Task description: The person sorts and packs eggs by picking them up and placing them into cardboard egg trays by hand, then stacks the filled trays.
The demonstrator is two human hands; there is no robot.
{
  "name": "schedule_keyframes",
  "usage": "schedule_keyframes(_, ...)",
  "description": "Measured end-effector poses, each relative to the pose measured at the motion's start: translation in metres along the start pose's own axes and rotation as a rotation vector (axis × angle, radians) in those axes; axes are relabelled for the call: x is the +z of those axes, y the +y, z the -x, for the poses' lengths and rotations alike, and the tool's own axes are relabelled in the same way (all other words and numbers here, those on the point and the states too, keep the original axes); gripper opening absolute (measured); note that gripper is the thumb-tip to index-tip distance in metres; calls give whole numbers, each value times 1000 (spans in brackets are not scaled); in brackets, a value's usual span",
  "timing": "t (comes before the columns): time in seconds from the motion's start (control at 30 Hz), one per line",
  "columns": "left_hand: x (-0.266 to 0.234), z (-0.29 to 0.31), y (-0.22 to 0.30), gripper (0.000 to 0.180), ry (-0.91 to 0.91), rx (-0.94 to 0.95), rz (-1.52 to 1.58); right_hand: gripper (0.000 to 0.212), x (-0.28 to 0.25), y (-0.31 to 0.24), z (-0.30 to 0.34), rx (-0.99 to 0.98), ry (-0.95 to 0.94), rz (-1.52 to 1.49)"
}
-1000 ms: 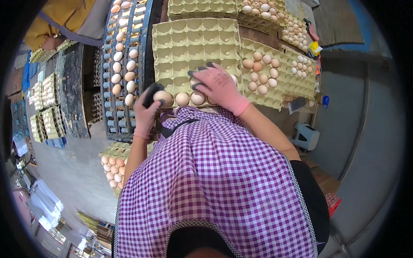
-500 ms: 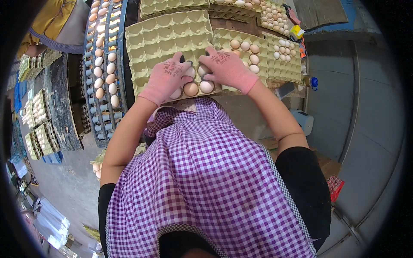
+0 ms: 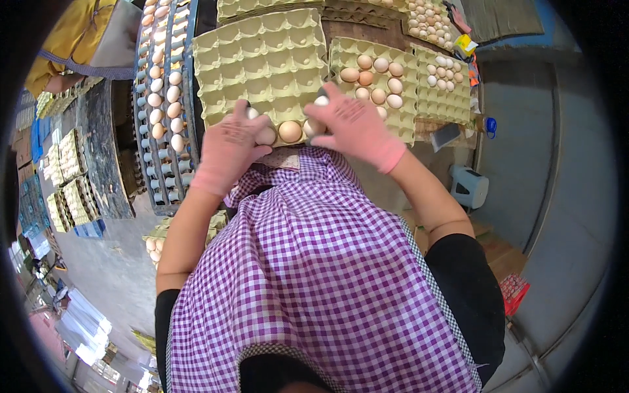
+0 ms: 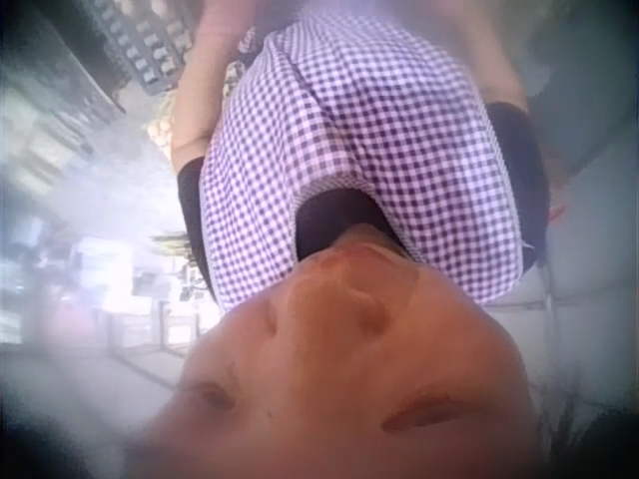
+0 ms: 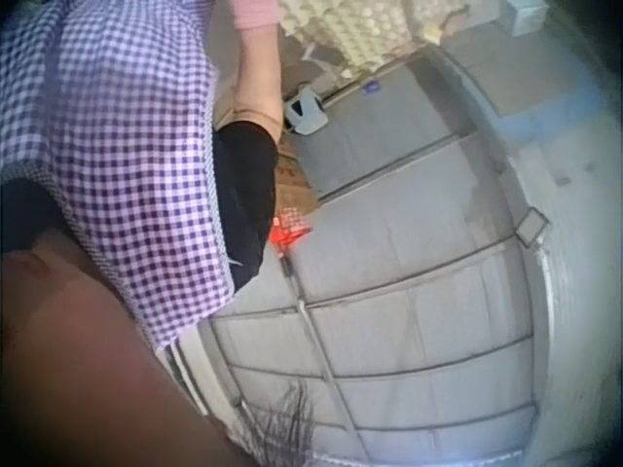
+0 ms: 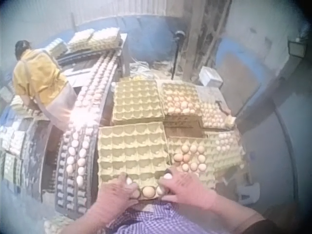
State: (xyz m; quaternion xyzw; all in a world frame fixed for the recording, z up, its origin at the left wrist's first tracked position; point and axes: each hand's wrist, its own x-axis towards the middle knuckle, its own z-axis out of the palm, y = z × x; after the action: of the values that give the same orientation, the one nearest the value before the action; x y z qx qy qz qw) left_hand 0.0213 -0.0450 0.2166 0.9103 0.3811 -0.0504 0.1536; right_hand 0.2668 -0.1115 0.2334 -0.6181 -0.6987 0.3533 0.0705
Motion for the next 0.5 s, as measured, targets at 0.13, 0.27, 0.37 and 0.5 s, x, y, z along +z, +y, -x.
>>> schedule_keyframes(0.13, 39, -1, -7, 20, 133, 54, -89, 34, 21, 2, -9, -375, 269, 556)
schedule_keyframes(0.27, 7, 26, -23, 28, 130, -82, 271, 39, -1, 3, -9, -208, 110, 609)
schedule_keyframes(0.37, 11, 66, -44, 44, 314, -326, 752, 42, -3, -16, -10, -175, 2, 763)
schedule_keyframes(0.5, 53, 129, -85, 45, 656, -690, 1171, 49, -48, -37, -39, -217, -274, 736)
